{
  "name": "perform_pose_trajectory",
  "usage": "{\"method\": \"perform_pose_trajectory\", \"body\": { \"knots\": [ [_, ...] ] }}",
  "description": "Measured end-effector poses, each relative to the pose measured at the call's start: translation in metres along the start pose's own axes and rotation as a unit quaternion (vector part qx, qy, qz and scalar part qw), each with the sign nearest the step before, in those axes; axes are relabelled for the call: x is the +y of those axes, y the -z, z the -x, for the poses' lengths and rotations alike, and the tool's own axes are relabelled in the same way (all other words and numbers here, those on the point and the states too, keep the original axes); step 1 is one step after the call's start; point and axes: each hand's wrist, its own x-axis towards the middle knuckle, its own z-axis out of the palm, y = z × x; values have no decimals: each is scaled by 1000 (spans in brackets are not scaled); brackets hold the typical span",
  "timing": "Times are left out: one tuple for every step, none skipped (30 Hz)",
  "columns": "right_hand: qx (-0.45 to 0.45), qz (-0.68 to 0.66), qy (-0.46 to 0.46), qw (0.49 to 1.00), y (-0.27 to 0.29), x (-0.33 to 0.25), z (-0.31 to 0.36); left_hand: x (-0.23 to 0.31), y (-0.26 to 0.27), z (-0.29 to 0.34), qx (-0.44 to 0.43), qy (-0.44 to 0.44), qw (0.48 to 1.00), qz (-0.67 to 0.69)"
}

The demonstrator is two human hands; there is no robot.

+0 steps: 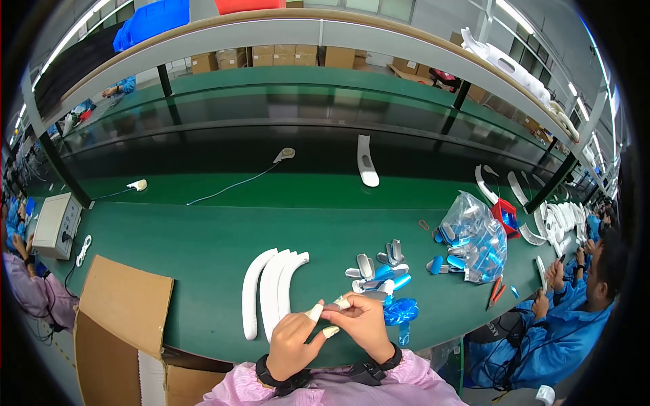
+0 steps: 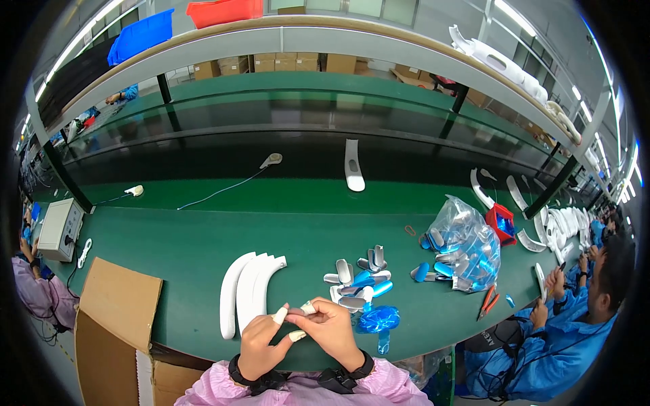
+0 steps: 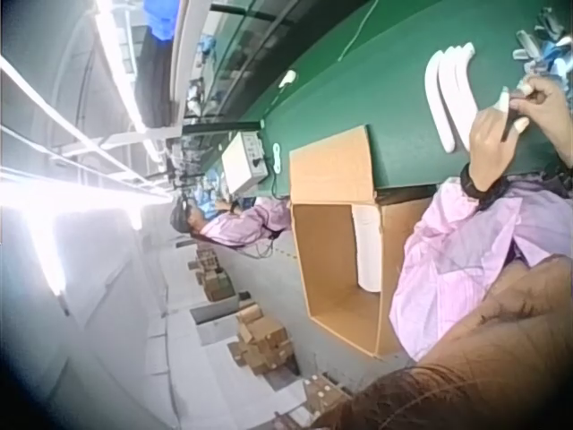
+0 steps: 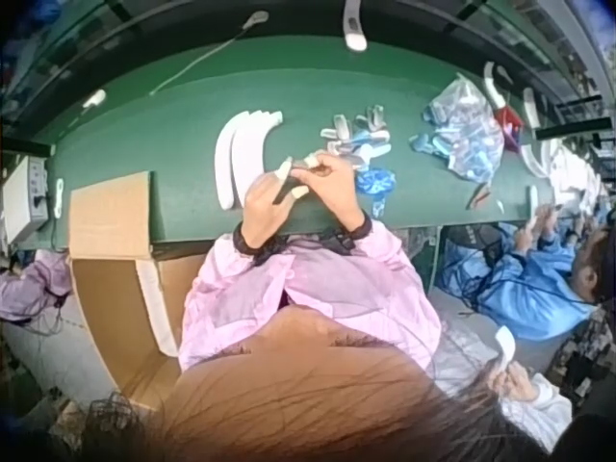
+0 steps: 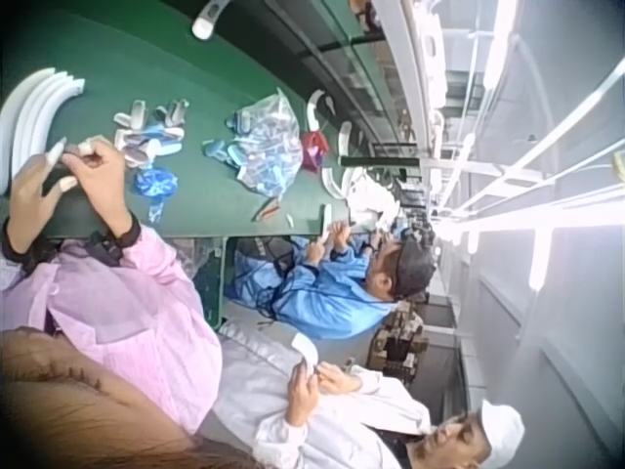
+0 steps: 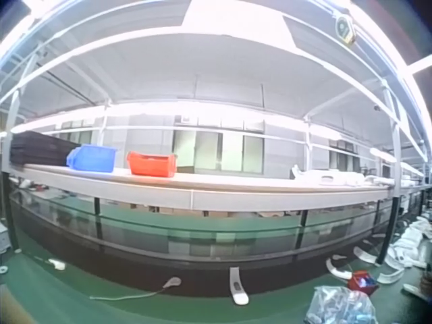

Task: Assembling, inspecting, and stacking white curved plastic components at a factory assembly line workstation.

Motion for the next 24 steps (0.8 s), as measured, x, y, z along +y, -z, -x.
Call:
{"method": "perform_pose_trajectory", "body": {
  "knots": [
    [-6, 17, -14, 1000, 2, 0, 1, 0, 0, 0, -8, -1, 1000, -2],
    [-13, 35, -29, 999, 4, 0, 2, 0, 1, 0, -8, 0, 1000, -3],
    [-12, 36, -28, 999, 7, 0, 4, 1, 2, 0, -23, 4, 1000, 10],
    [-23, 140, 23, 990, 11, 1, 5, 2, 3, 0, -38, 10, 999, 23],
    [-35, 242, 75, 967, 14, 1, 5, 4, 3, 0, -38, 9, 999, 23],
    [-35, 241, 74, 967, 12, -2, 5, 4, 2, 0, -38, 18, 999, 27],
    [-33, 246, 97, 964, 8, -8, 5, 3, 2, 0, -39, 28, 998, 30],
    [-32, 252, 120, 960, 6, -12, 5, 3, 2, 0, -39, 29, 998, 29],
    [-32, 252, 119, 960, 6, -14, 5, 2, 1, -1, -41, 14, 999, 14],
    [-53, 250, 136, 957, 8, -16, 5, 1, 2, -2, -42, 0, 999, 0],
    [-74, 247, 152, 954, 9, -18, 4, 1, 3, -3, -42, 0, 999, 0],
    [-74, 247, 152, 954, 12, -20, 4, 2, 4, -4, -50, -28, 998, -10],
    [-89, 254, 157, 950, 15, -22, 4, 4, 6, -5, -58, -55, 997, -20],
    [-104, 261, 162, 946, 17, -23, 5, 8, 8, -5, -58, -55, 997, -20],
    [-105, 260, 162, 946, 18, -23, 5, 11, 11, -5, -92, -28, 995, -11],
    [-106, 243, 163, 950, 19, -22, 5, 12, 12, -4, -126, 0, 992, -2],
    [-107, 225, 163, 955, 19, -21, 5, 11, 11, -4, -126, 0, 992, -3],
    [-106, 226, 163, 955, 19, -20, 6, 10, 8, -4, -113, 4, 993, 42],
    [-101, 233, 152, 955, 18, -18, 8, 9, 6, -3, -99, 8, 991, 87],
    [-95, 240, 141, 956, 17, -18, 9, 9, 6, -2, -100, 8, 991, 88],
    [-94, 227, 151, 957, 14, -19, 8, 8, 7, -1, -104, 48, 988, 106],
    [-95, 227, 151, 957, 14, -18, 7, 8, 7, 1, -108, 88, 982, 124],
    [-110, 210, 142, 961, 16, -18, 6, 7, 8, 1, -107, 88, 983, 123],
    [-126, 192, 133, 964, 18, -17, 5, 6, 9, 2, -115, 91, 978, 146]
  ]
}}
